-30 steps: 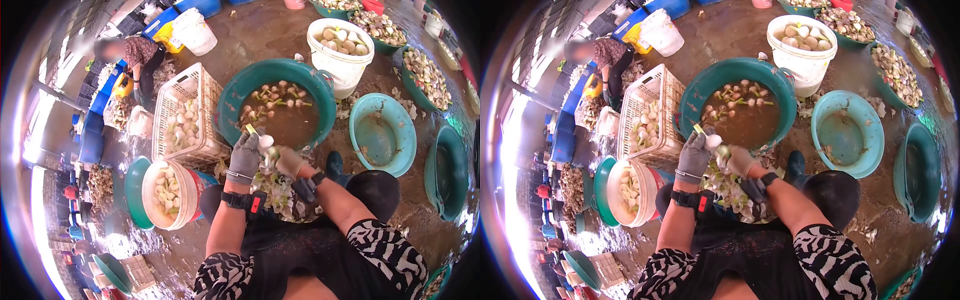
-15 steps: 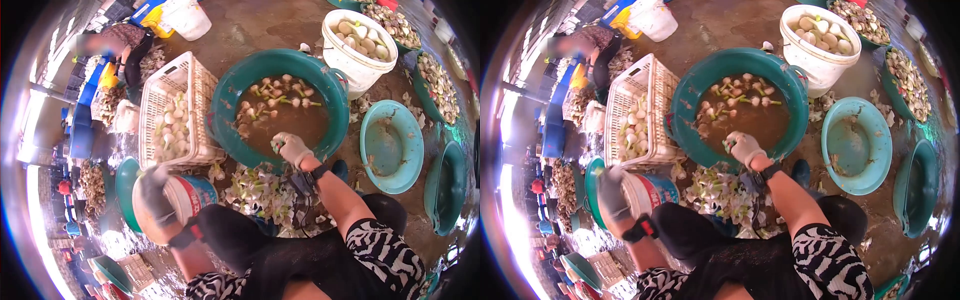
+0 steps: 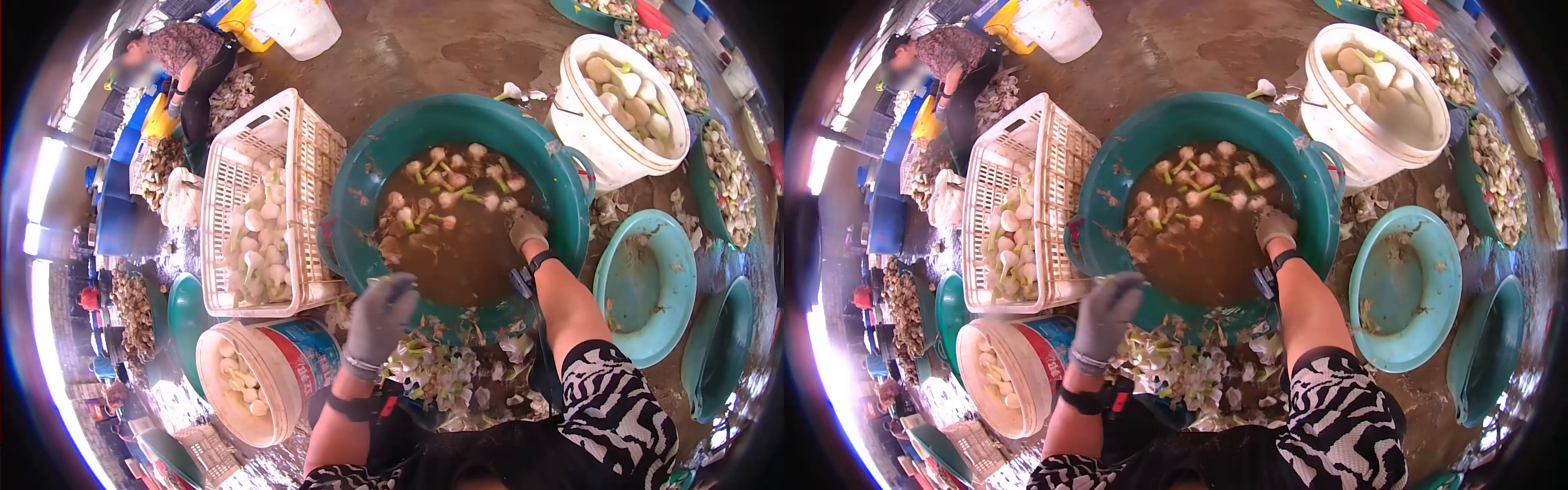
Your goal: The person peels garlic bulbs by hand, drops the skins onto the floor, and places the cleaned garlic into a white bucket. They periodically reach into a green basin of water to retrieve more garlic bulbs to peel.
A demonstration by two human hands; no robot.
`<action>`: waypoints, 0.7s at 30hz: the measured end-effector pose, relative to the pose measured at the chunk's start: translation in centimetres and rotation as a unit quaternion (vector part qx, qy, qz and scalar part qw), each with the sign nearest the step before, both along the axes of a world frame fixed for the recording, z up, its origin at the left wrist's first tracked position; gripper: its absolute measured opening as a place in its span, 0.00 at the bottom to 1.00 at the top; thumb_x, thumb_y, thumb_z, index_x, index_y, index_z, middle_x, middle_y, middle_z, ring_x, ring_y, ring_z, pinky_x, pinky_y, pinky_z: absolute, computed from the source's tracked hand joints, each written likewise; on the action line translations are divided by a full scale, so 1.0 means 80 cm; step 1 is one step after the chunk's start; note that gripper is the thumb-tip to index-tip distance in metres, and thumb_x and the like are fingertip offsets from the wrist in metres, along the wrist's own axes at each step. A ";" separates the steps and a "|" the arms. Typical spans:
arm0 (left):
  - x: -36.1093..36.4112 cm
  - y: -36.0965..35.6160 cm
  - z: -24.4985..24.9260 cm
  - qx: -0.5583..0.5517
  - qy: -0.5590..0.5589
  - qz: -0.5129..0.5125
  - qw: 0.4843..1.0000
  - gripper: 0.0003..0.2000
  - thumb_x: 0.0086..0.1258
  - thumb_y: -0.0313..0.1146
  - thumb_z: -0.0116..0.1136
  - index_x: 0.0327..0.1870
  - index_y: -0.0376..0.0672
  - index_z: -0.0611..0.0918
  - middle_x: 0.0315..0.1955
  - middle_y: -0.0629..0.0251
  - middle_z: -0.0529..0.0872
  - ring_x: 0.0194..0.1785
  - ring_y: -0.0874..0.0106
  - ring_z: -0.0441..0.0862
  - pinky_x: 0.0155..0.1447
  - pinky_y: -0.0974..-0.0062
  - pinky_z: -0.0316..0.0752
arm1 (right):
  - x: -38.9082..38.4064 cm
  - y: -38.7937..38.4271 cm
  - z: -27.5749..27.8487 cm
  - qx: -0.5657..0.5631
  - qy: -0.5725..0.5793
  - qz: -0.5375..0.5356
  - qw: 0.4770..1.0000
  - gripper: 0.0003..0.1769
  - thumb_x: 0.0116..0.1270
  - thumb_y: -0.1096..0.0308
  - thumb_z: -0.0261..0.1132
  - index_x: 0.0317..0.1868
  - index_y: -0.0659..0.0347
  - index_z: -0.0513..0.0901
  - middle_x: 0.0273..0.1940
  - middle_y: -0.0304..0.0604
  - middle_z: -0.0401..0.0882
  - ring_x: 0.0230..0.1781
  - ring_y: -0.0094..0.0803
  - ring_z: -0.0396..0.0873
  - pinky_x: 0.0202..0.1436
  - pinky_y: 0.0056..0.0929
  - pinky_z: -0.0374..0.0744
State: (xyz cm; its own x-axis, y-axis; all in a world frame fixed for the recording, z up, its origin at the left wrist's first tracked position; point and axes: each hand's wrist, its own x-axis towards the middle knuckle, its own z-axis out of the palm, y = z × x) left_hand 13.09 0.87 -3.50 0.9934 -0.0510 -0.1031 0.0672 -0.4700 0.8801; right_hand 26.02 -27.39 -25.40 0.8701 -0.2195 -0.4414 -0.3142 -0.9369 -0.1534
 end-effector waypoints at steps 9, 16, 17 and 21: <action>-0.002 -0.021 -0.028 0.063 -0.019 -0.072 0.995 0.13 0.61 0.29 0.60 0.45 0.35 0.80 0.35 0.53 0.83 0.40 0.64 0.83 0.45 0.73 0.75 | -0.004 0.046 0.035 0.052 -0.086 0.124 0.987 0.25 0.63 0.58 0.59 0.60 0.52 0.71 0.60 0.50 0.68 0.60 0.48 0.69 0.58 0.44 0.73; -0.031 -0.012 -0.012 0.105 -0.041 -0.088 0.990 0.13 0.61 0.31 0.60 0.45 0.35 0.80 0.38 0.51 0.82 0.43 0.59 0.81 0.48 0.69 0.75 | -0.008 0.031 0.009 -0.071 0.015 0.093 0.993 0.26 0.64 0.60 0.59 0.63 0.46 0.69 0.71 0.45 0.50 0.65 0.47 0.64 0.59 0.47 0.73; -0.029 -0.012 -0.014 0.111 -0.047 -0.082 0.989 0.13 0.61 0.31 0.60 0.45 0.35 0.80 0.38 0.51 0.82 0.43 0.59 0.81 0.47 0.69 0.75 | -0.010 0.029 0.012 -0.074 -0.022 0.052 0.996 0.26 0.63 0.60 0.60 0.63 0.46 0.69 0.71 0.45 0.50 0.65 0.47 0.63 0.59 0.47 0.73; -0.019 -0.017 -0.017 0.125 -0.049 -0.109 0.985 0.13 0.61 0.32 0.60 0.45 0.36 0.80 0.39 0.52 0.82 0.43 0.58 0.81 0.48 0.69 0.75 | -0.008 0.014 0.004 0.003 -0.046 -0.080 0.996 0.23 0.63 0.59 0.61 0.59 0.46 0.72 0.69 0.47 0.54 0.64 0.51 0.65 0.58 0.45 0.74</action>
